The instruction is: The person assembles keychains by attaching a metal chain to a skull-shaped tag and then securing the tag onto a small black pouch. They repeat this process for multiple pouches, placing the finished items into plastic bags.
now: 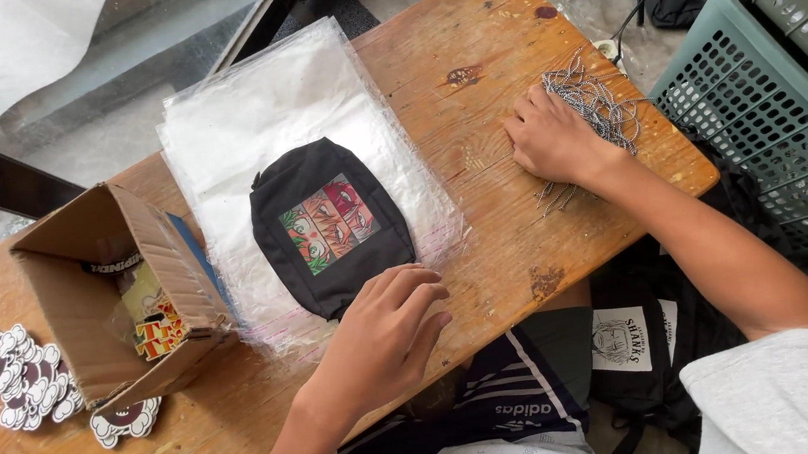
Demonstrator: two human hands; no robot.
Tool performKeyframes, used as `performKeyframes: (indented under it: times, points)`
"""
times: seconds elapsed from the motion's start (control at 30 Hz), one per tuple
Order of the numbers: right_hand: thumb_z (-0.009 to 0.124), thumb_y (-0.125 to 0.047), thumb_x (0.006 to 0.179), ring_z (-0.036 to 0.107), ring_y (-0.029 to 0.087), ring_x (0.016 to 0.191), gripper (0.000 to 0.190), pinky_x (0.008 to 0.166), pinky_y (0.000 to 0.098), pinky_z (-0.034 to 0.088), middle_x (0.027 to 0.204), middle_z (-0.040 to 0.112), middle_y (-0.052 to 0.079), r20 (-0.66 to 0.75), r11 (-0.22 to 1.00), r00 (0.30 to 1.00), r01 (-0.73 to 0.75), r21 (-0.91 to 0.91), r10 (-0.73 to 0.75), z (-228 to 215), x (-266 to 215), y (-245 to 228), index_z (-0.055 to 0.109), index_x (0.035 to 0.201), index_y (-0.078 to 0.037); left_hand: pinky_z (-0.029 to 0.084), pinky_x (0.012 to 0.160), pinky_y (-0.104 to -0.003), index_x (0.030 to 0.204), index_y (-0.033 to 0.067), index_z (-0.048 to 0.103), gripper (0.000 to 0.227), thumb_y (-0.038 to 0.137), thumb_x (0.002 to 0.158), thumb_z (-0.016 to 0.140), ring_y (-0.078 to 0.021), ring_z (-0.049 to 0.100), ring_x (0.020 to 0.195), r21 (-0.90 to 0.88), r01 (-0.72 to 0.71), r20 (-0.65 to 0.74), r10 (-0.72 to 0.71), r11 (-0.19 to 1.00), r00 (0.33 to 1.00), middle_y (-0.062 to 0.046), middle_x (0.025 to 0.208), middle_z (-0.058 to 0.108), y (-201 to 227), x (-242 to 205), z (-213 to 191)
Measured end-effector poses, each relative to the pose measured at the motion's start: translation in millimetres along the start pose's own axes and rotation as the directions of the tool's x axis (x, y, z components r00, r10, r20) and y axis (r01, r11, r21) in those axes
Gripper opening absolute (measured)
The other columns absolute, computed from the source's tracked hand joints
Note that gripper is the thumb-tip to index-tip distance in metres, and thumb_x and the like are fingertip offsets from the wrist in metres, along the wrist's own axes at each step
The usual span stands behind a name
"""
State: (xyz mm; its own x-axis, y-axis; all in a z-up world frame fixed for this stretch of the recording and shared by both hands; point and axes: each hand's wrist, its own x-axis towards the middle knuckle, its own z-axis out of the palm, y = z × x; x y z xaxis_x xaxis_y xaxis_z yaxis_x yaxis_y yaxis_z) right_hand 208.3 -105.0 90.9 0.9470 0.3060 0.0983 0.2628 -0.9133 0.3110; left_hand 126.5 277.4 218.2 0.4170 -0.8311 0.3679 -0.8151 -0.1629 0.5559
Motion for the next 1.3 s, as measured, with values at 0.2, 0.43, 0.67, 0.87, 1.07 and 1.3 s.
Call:
performKeyframes:
  times: [0.2,0.43,0.67,0.87,1.07,1.3]
  points:
    - [0.051,-0.018,0.100,0.047,0.030,0.113,0.015,0.098,0.0472,0.037,0.104,0.057,0.013,-0.122,0.657,0.914,-0.180,0.732,0.386,-41.4,3.0,28.6,0.062,0.101,-0.007,0.049,0.092,-0.044,0.106,-0.0005,0.059,0.015,0.013,0.102,0.054,-0.0346,0.061,0.105,-0.007,0.012,-0.060,-0.012,1.000,0.998,-0.017,0.111,0.062,11.6,-22.9,-9.7]
    - [0.057,0.000,0.105,0.068,0.020,0.088,0.008,0.086,0.0288,0.057,0.093,0.066,0.015,-0.327,0.281,0.707,0.187,0.941,0.627,-123.0,2.3,8.3,0.053,0.111,-0.001,0.050,0.091,-0.042,0.103,0.0020,0.060,0.012,0.012,0.100,0.056,-0.0317,0.065,0.103,-0.050,0.130,-0.189,-0.138,0.990,0.972,-0.014,0.111,0.065,14.3,-71.4,-22.5]
    - [0.044,0.008,0.118,0.046,0.018,0.061,0.013,0.053,0.0295,0.041,0.097,0.055,0.017,-0.217,0.171,0.937,0.174,0.970,0.272,-205.4,-0.7,-132.1,0.043,0.111,-0.003,0.056,0.091,-0.036,0.102,0.0009,0.061,0.008,0.004,0.101,0.054,-0.0275,0.068,0.100,-0.271,0.199,-0.522,-0.318,0.942,0.792,-0.014,0.106,0.068,37.0,-159.3,-35.5]
    - [0.055,0.001,0.090,0.066,0.025,0.082,0.016,0.076,0.0350,0.052,0.090,0.068,0.008,-0.130,0.320,0.933,0.243,0.916,-0.336,-218.9,24.2,-274.6,0.068,0.095,-0.009,0.058,0.084,-0.037,0.100,0.0031,0.066,0.009,0.002,0.099,0.057,-0.0284,0.071,0.092,-0.408,0.209,-0.672,-0.447,0.889,0.590,-0.012,0.099,0.071,60.2,-230.6,-15.6]
    - [0.060,-0.025,0.094,0.065,0.043,0.073,0.016,0.060,0.0530,0.053,0.094,0.057,0.013,-0.181,0.496,0.770,0.552,0.670,-0.612,-214.0,59.5,-418.6,0.055,0.097,-0.009,0.057,0.078,-0.041,0.098,0.0033,0.068,0.012,0.003,0.101,0.056,-0.0323,0.071,0.085,-0.479,0.199,-0.713,-0.512,0.855,0.479,-0.014,0.095,0.071,79.9,-266.7,6.2]
    - [0.067,-0.037,0.091,0.068,0.039,0.079,0.042,0.061,0.0544,0.057,0.103,0.054,0.015,-0.188,0.561,0.697,0.683,0.468,-0.692,-218.4,121.1,-545.9,0.060,0.108,0.001,0.056,0.080,-0.040,0.100,0.0031,0.067,0.012,0.000,0.102,0.055,-0.0311,0.069,0.087,-0.509,0.196,-0.710,-0.537,0.838,0.456,-0.013,0.096,0.070,81.8,-284.1,28.2]
